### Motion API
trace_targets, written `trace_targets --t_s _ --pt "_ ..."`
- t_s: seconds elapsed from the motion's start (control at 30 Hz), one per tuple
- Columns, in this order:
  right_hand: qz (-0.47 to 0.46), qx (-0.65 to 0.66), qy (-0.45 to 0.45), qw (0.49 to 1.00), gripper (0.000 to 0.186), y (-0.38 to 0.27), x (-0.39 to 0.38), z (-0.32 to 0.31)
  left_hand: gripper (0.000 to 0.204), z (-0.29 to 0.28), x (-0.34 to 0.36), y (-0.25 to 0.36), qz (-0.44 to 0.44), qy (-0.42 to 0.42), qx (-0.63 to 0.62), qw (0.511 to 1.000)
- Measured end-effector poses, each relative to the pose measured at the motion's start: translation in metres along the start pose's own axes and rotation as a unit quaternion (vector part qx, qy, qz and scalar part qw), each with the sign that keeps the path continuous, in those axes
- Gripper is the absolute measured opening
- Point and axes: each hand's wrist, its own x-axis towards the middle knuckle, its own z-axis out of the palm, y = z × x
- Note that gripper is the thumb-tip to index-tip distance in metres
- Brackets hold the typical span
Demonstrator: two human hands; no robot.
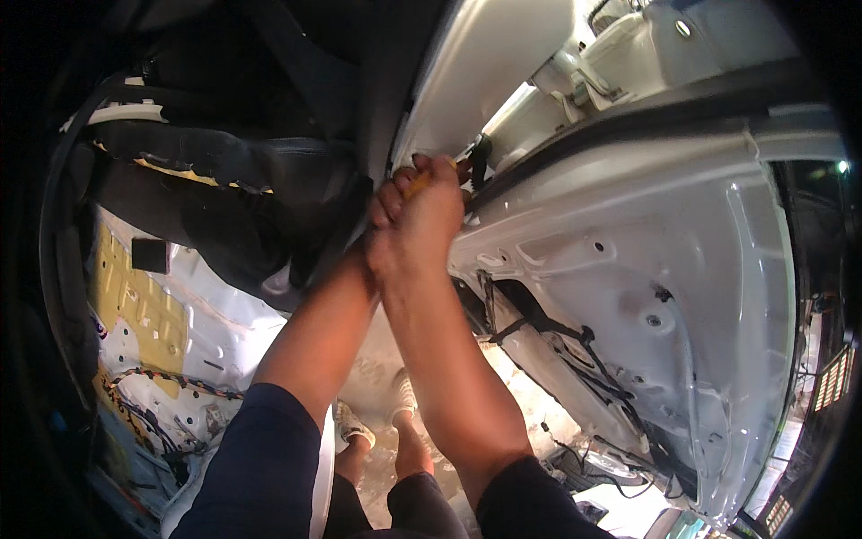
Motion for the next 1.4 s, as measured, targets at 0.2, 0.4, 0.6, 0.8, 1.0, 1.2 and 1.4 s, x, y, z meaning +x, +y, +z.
trace_targets --t_s 0.2,0.4,0.6,0.8,1.0,1.2,1.4 --pt "0.049 0.020 -0.069 0.996 0.029 -0.018 0.000 -0.028 0.049 0.009 -0.003 -0.004 0.007 -0.002 -0.031 0.999" --pt "0.083 0.082 -0.143 0.983 0.034 -0.026 -0.001 -0.040 0.051 0.014 -0.010 -0.008 0.015 -0.006 -0.060 0.998" --pt "0.101 0.054 -0.136 0.984 0.034 -0.030 -0.001 -0.050 0.054 0.015 -0.011 -0.013 0.021 -0.011 -0.081 0.996" --pt "0.090 0.050 -0.094 0.990 0.034 -0.021 -0.006 -0.026 0.056 0.017 -0.021 -0.008 0.027 -0.005 -0.073 0.997" --pt "0.085 -0.042 -0.101 0.990 0.030 -0.027 -0.015 -0.054 0.059 0.024 -0.017 -0.009 0.006 0.001 -0.062 0.998" --pt "0.111 -0.113 -0.147 0.976 0.034 -0.040 -0.044 -0.063 0.063 0.006 0.017 0.014 -0.052 0.077 0.311 0.946" --pt "0.160 -0.296 -0.127 0.933 0.047 -0.039 -0.116 -0.131 0.070 0.006 0.032 0.002 0.098 0.120 0.675 0.722"
